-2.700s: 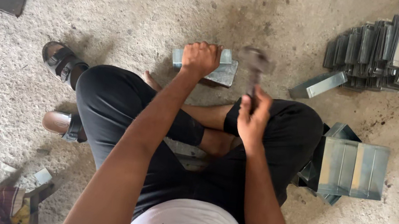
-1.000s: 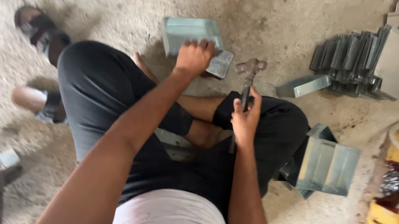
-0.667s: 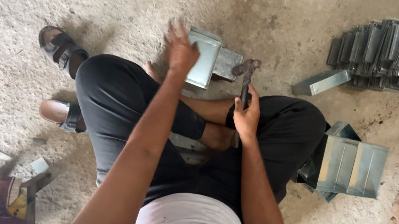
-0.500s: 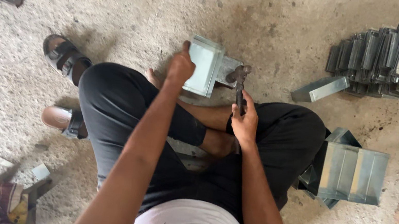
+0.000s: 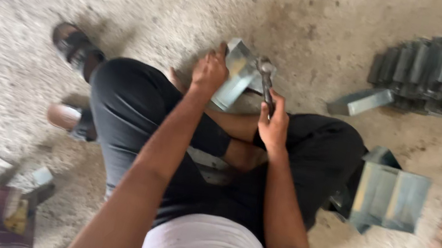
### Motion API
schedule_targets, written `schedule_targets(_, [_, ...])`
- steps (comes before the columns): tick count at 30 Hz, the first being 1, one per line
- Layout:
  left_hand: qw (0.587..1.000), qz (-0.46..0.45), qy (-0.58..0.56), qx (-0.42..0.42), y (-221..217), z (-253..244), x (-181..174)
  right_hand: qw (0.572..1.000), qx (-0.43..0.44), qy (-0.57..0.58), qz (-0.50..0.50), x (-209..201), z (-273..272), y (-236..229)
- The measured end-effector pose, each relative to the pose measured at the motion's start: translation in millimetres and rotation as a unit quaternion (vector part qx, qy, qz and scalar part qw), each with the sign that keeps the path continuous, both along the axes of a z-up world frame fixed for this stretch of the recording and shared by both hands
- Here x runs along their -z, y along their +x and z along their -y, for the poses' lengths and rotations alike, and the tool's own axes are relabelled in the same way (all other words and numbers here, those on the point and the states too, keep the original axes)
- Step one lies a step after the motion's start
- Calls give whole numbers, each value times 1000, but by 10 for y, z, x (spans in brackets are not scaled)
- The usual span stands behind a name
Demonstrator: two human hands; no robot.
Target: The person sits on the floor and uses a hammer to strike a small metal box placed on a metal block. They repeatedly hit the box to shape it, occasionally adjusting its position and picking up new pieces from a nearby pile.
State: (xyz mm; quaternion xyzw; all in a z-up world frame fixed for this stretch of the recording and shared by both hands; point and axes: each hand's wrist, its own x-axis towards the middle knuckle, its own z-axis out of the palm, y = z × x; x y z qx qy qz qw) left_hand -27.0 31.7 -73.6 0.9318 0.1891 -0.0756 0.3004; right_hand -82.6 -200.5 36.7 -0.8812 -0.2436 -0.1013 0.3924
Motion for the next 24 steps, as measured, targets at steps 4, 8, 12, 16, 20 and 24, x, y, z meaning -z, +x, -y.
schedule_targets(4, [996, 76, 49, 8, -72, -47, 253, 979, 120, -18, -164, 225, 153, -96])
schedule_targets(8, [999, 35, 19, -18, -117, -192, 212, 965, 151, 35, -211, 443, 147, 17])
schedule_targets(12, [999, 31, -11, -33, -240, -167, 132, 873, 188, 175, -414, 703, 267, 44])
schedule_targets(16, [999, -5, 6, -37, -194, -200, 270, 834, 188, 227, -466, 926, 395, 179])
schedule_targets(20, [997, 56, -3, -44, -163, -282, 613, 834, 201, 200, -473, 1052, 440, 237])
schedule_targets(24, [926, 200, -278, -159, 0, -630, 546, 832, 194, 220, -470, 1124, 465, 240])
